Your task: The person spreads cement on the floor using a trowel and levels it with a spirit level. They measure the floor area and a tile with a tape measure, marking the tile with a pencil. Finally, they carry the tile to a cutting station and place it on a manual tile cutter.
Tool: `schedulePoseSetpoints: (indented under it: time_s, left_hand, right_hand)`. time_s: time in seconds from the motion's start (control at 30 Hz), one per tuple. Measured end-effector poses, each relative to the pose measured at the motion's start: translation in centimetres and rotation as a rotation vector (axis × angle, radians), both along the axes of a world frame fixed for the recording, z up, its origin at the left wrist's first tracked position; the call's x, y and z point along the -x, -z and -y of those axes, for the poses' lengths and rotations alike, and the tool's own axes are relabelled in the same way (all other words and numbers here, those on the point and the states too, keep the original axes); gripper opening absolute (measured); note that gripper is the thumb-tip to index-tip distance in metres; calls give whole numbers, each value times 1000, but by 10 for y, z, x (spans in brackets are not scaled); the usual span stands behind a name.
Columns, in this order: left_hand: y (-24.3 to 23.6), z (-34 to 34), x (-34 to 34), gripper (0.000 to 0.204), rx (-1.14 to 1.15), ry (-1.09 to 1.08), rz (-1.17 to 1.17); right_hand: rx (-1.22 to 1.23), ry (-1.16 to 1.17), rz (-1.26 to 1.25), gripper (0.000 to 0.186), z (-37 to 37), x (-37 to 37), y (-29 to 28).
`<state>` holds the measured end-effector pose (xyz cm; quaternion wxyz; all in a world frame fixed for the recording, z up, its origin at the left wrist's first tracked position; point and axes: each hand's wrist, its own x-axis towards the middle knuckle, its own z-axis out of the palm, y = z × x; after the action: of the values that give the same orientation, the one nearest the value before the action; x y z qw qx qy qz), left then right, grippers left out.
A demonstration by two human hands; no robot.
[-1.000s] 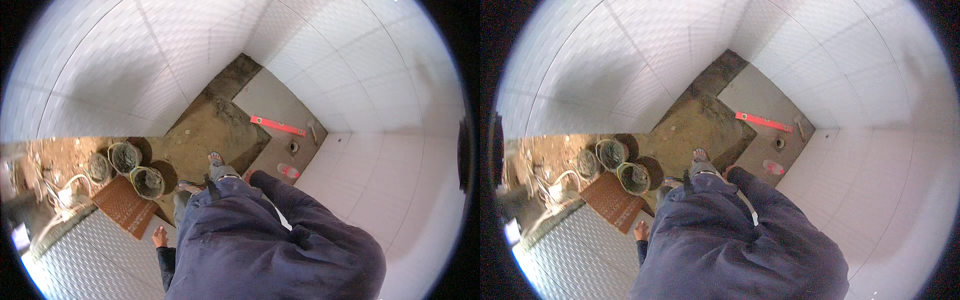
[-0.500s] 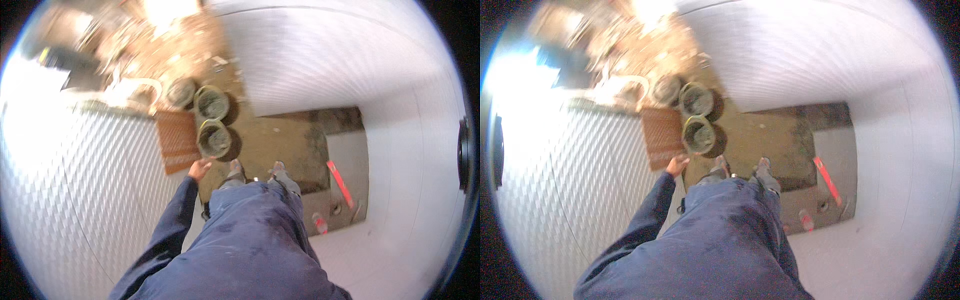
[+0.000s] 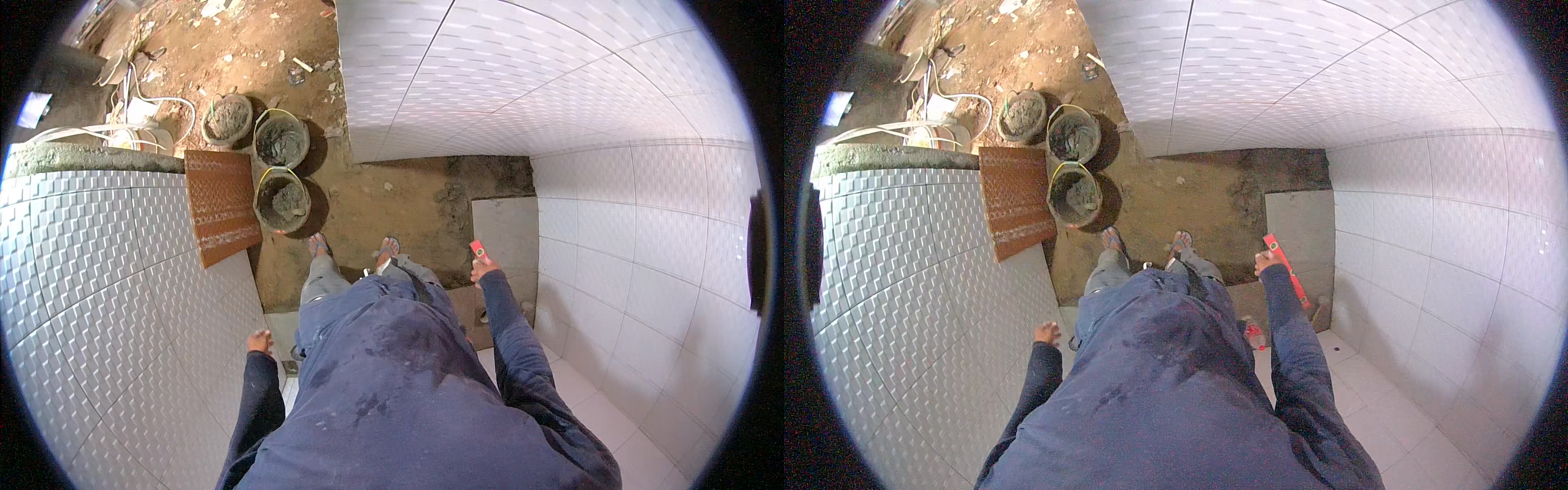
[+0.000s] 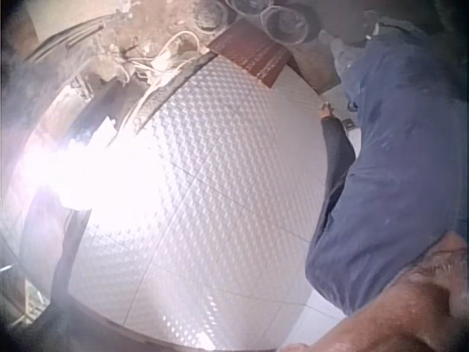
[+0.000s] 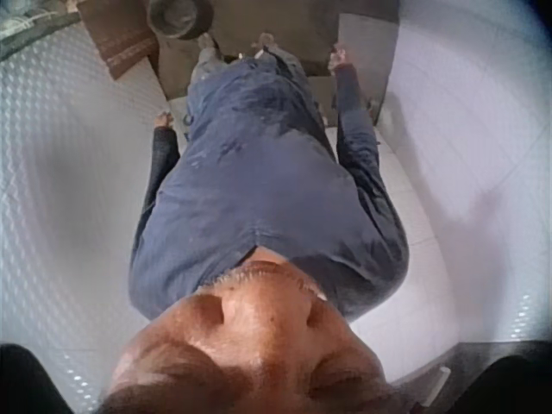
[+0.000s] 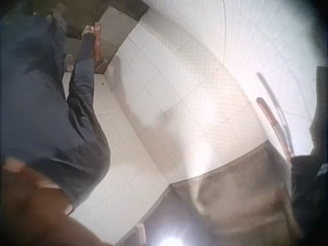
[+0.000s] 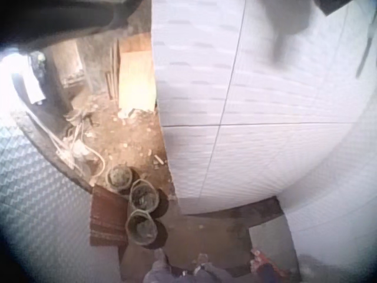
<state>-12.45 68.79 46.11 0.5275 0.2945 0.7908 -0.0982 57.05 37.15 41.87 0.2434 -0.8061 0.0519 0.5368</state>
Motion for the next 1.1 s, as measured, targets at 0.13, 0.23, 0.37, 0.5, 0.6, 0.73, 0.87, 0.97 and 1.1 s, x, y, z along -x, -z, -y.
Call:
schedulePoseSetpoints:
  time_s: [0.13, 0.23, 0.37, 0.5, 0.6, 0.73, 0.87, 0.97, 1.1]
  left_hand:
    - [37, 65, 18, 41, -153, 238, 216]
    - [-14, 95, -20, 38, -170, 336, -29]
    - [2, 173, -48, 51, -143, 83, 180]
    - [58, 253, -149, 67, 30, -492, 460]
    - [105, 292, -210, 54, -472, -441, 470]
    - [68, 244, -238, 48, -342, -475, 628]
    - [21, 213, -227, 46, -363, -337, 675]
    - [28, 218, -216, 57, -218, -964, 921]
    - [-52, 157, -216, 72, -4, -798, 887]
  right_hand:
    - [-636, 380, -859, 50, 4, -43, 15]
    - [-215, -599, -44, 39, -31, 19, -16]
    - [57, -1083, 251, 36, -42, 36, -26]
    - [186, -976, 111, 32, -41, -12, -35]
    - [278, -628, 43, 29, -62, -60, -50]
    - [334, -445, 116, 25, -83, -108, -75]
    - [240, -717, 117, 24, -111, -95, -77]
    - [183, -783, 27, 33, -134, -52, -60]
    - [46, -1299, 219, 44, -140, 10, -65]
